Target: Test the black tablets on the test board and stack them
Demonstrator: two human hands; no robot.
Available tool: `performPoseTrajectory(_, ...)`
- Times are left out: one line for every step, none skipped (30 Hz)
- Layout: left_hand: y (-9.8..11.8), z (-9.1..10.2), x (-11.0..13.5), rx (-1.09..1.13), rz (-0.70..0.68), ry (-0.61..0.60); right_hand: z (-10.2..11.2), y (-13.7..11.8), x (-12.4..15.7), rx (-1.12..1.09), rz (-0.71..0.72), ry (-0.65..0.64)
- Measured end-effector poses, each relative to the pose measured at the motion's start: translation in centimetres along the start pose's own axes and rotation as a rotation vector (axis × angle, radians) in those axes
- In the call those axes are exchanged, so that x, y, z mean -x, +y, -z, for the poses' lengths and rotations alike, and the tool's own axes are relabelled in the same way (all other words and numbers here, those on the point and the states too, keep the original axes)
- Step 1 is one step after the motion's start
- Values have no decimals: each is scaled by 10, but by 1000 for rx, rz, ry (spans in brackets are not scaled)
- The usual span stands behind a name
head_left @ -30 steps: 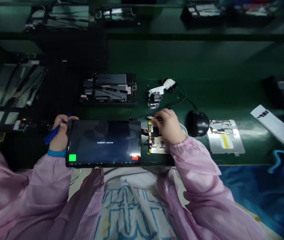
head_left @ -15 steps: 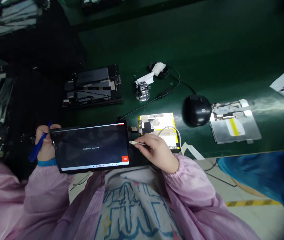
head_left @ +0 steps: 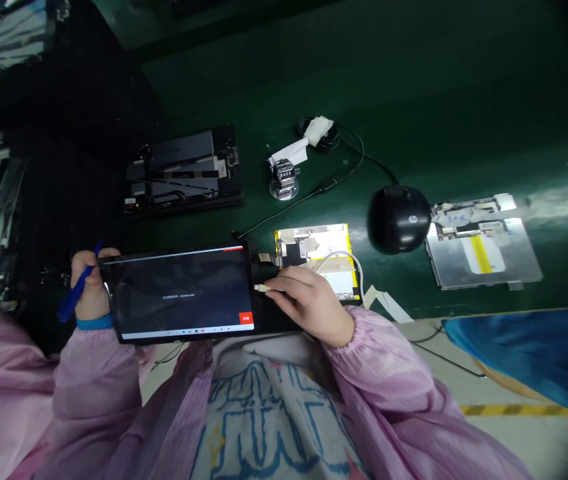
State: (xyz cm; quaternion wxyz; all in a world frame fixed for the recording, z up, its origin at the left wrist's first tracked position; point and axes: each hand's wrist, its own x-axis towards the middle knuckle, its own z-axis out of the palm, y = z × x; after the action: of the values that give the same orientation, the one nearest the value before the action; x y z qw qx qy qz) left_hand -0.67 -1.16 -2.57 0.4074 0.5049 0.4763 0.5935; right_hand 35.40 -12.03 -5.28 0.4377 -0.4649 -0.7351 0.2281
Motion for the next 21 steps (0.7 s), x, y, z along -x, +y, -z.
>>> performPoseTrajectory(-1, 1, 0, -5, -7, -11, 1, 0, -1, 20, 15, -1)
performPoseTrajectory(-1, 2, -1, -11, -15, -20, 2, -1, -2, 46, 30, -4)
performPoseTrajectory(-2, 2, -1, -19, -23, -29, 3, -2, -4, 76, 47, -11)
performPoseTrajectory(-2, 3, -1, -25, -32, -38, 5, -2, -7, 107, 67, -23)
performPoseTrajectory(-2, 4, -2, -29, -39, -46, 6, -3, -9, 138, 89, -39)
performPoseTrajectory(-3, 4, -1, -31, -44, -53, 7, -3, -11, 166, 111, -58)
performPoseTrajectory(-3, 4, -1, -31, -46, -57, 8, -3, -13, 187, 128, -76)
performPoseTrajectory(-3, 4, -1, -31, -48, -61, 8, -3, -15, 201, 138, -90)
performPoseTrajectory(-3, 5, 0, -34, -50, -65, 7, -3, -15, 210, 139, -97)
performPoseTrajectory(-3, 5, 0, -37, -52, -70, 6, -4, -15, 215, 133, -99)
performPoseTrajectory(-4, 5, 1, -38, -55, -77, 4, -4, -15, 217, 122, -96)
performPoseTrajectory(-4, 5, 1, -36, -57, -84, 2, -4, -14, 219, 109, -90)
performPoseTrajectory(-4, 5, 1, -29, -56, -90, 0, -4, -13, 220, 100, -85)
performPoseTrajectory(-4, 5, 2, -18, -49, -94, -1, -4, -12, 223, 97, -82)
performPoseTrajectory(-5, 4, 2, -3, -41, -97, -3, -4, -11, 226, 101, -81)
performPoseTrajectory(-5, 4, 2, 11, -37, -99, -4, -5, -11, 228, 109, -83)
performPoseTrajectory(-5, 4, 2, 24, -33, -99, -4, -5, -11, 230, 117, -85)
performPoseTrajectory(-5, 4, 3, 36, -30, -101, -5, -5, -11, 230, 125, -89)
performPoseTrajectory(-5, 3, 3, 47, -27, -104, -5, -6, -11, 230, 129, -90)
performPoseTrajectory(-5, 3, 3, 55, -24, -110, -5, -6, -11, 230, 128, -93)
performPoseTrajectory(-5, 4, 3, 63, -19, -115, -5, -6, -11, 229, 124, -96)
